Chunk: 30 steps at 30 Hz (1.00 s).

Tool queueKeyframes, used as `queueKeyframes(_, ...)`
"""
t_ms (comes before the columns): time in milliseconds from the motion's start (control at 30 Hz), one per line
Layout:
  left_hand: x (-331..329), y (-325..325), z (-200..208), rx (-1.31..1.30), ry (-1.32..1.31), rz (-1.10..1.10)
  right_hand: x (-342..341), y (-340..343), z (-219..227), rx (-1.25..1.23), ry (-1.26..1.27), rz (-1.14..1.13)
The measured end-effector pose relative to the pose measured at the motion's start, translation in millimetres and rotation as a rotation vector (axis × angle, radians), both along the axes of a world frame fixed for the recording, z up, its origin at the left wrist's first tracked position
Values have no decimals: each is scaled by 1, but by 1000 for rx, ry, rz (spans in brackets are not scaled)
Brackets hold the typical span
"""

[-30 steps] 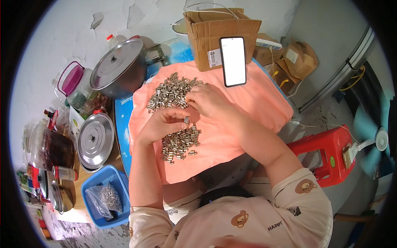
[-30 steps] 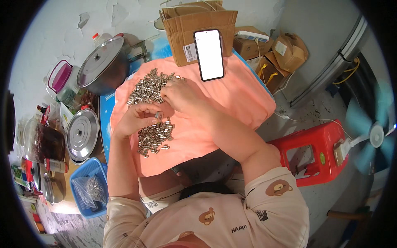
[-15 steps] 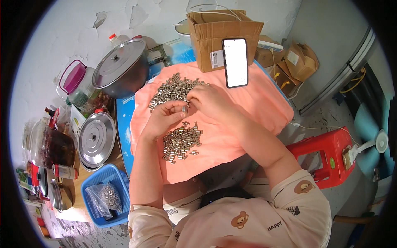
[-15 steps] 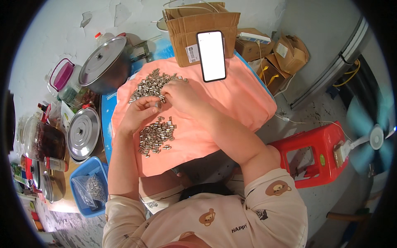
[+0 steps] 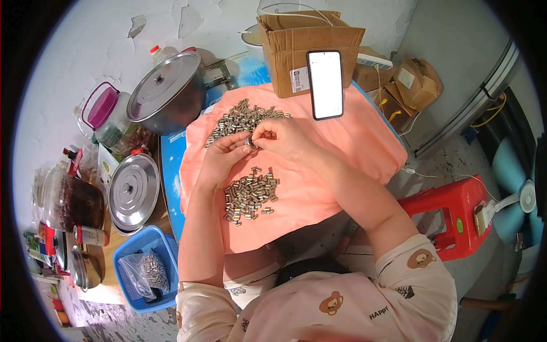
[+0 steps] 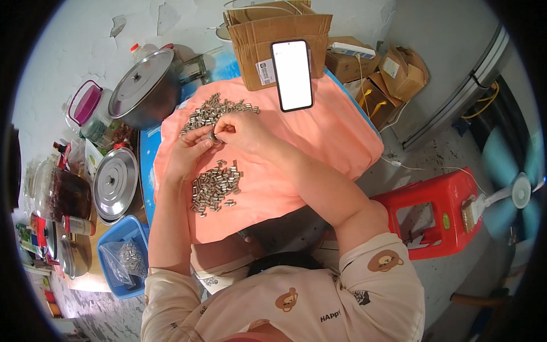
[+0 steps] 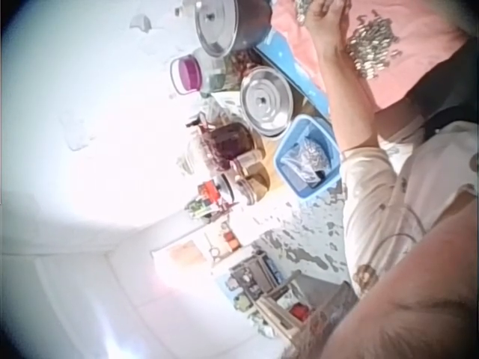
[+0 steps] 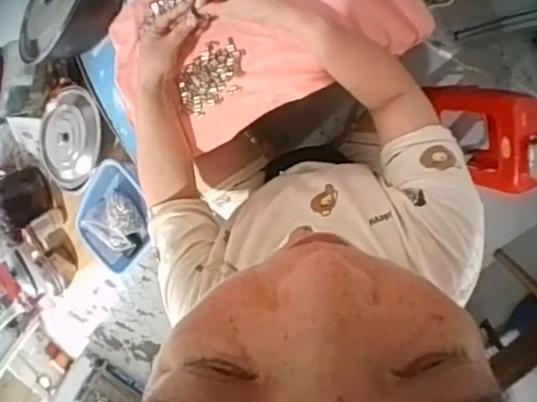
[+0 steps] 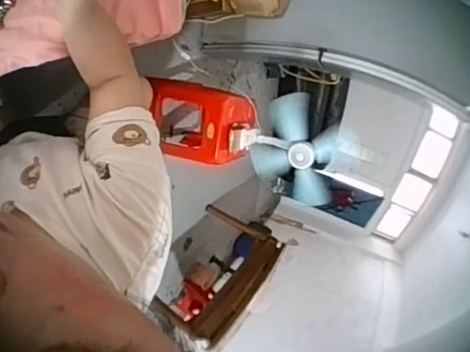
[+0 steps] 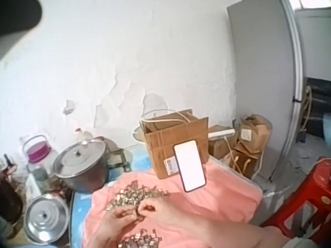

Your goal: Sorting and inspecting small metal components on a cloth.

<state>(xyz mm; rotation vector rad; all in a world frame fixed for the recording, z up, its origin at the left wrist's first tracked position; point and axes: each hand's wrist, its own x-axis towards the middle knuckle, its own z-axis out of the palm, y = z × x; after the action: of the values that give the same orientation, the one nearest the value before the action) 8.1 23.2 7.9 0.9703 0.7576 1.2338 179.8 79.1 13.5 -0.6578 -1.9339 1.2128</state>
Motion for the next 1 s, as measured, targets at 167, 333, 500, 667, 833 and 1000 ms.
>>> queueKeyframes(167, 2, 0, -3, 50, -22, 16, -3, -9, 4, 388, -71, -131)
queueKeyframes(333, 1, -2, 2, 10, 35, 48, -4, -9, 3, 472, -78, -161)
queueKeyframes(500, 5, -2, 3, 77, 210, 111, -6, -8, -3, 686, -95, -234)
queueKeyframes(667, 4, -4, 8, 76, 95, 105, -5, -16, 10, 99, 69, -121)
queueKeyframes(833, 2, -8, 12, -35, 89, 78, -3, -12, 7, -90, 138, 36)
queueKeyframes(1000, 2, -14, 17, -27, 228, -87, 6, 4, 6, 350, -205, -262)
